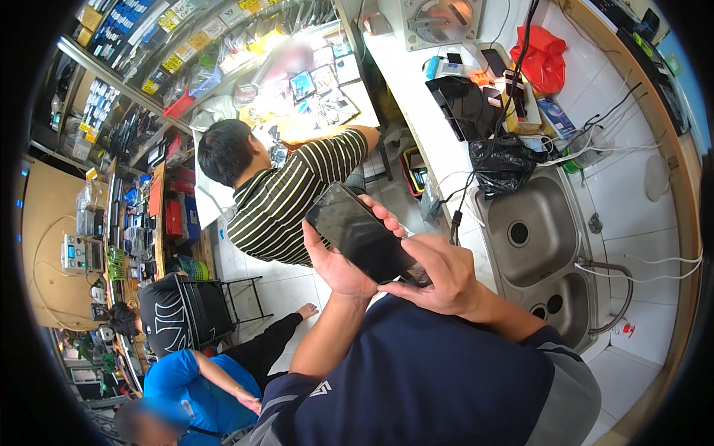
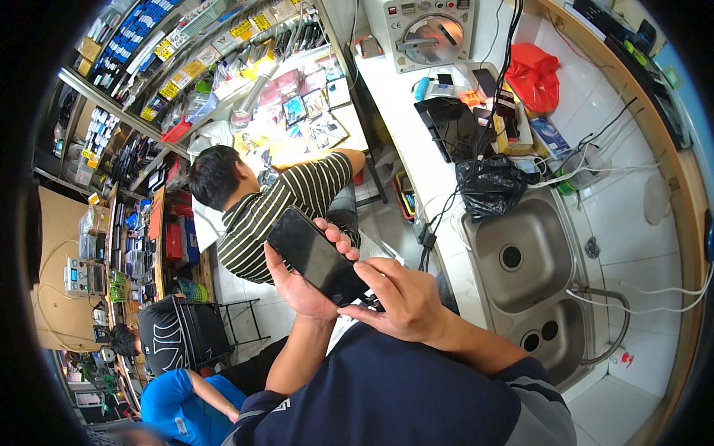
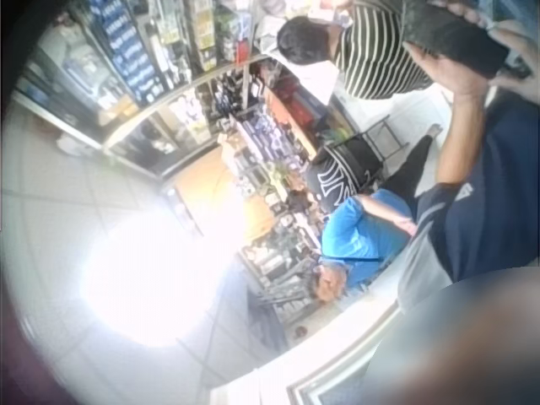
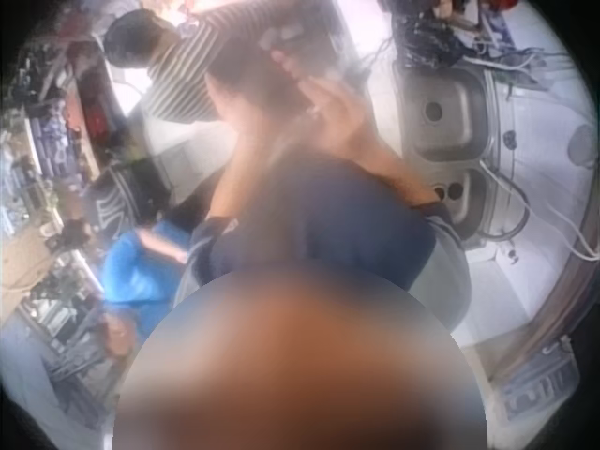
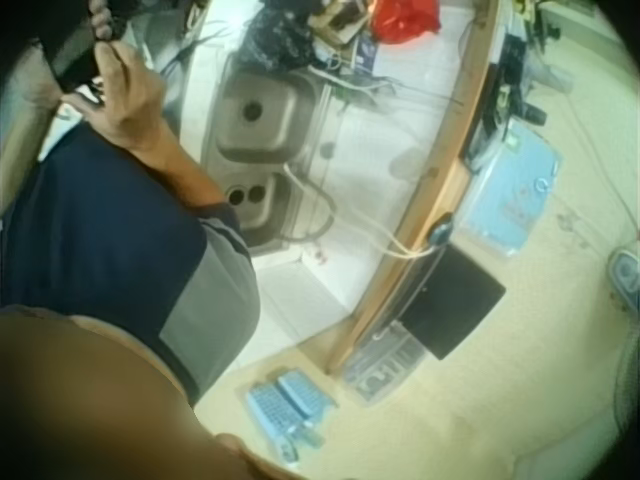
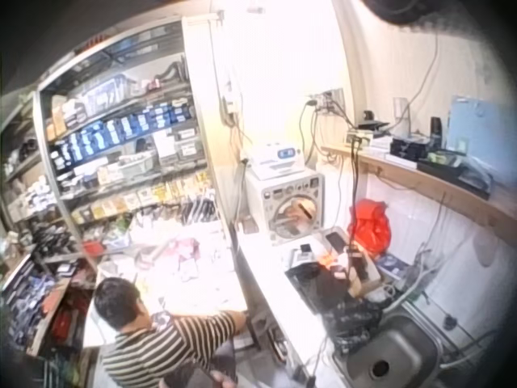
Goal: The person disassembles a smartphone, removes the back cover and battery, and cleans the internal components with a small brush. The person then reassembles the phone by placing the battery and back cover back into position.
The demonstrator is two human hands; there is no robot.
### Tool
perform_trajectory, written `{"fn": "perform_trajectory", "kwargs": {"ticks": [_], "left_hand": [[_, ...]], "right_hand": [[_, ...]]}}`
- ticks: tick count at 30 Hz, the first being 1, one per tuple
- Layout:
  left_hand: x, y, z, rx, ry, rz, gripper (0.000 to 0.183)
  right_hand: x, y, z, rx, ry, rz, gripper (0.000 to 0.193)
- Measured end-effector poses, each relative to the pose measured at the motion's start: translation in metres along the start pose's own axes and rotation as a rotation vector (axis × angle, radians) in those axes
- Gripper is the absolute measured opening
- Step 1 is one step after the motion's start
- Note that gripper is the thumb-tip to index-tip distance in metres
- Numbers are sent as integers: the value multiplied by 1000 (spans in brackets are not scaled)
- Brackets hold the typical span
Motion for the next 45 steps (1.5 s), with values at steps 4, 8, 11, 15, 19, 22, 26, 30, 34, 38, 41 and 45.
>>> {"fn": "perform_trajectory", "kwargs": {"ticks": [4,8,11,15,19,22,26,30,34,38,41,45], "left_hand": [[-5,-2,1,-1,-80,-6,89],[-6,-1,0,-7,-84,4,89],[-4,-1,1,-19,-55,27,88],[0,-1,2,-27,-25,61,88],[-2,-2,2,-25,-61,43,86],[0,-2,2,-36,-60,55,88],[4,-1,2,-57,-12,85,89],[1,-3,1,-52,-4,67,89],[-1,-3,2,-46,-6,70,90],[3,-3,2,-44,39,103,90],[3,-3,2,-42,40,108,90],[3,-4,2,-39,49,85,89]], "right_hand": [[-1,2,0,-13,-15,9,81],[-2,2,-1,-20,-36,7,84],[-2,4,-1,-25,-43,0,86],[-3,6,0,-34,-48,-16,84],[-2,7,2,-40,-60,-33,82],[-2,8,4,-63,-71,-58,82],[1,8,7,-64,-68,-42,79],[2,10,7,-62,-72,-3,77],[2,12,6,-69,-66,9,76],[2,12,7,-73,-64,6,76],[3,12,7,-74,-65,1,75],[3,12,8,-70,-58,5,74]]}}
Point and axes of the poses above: each hand's wrist, its own z-axis towards the middle knuckle, its own x-axis out of the back of the hand, y = z × x, the point moved 10 cm from there along z, towards the middle knuckle, and after that the axes turned 9 degrees about -x, right-handed, at the moved point
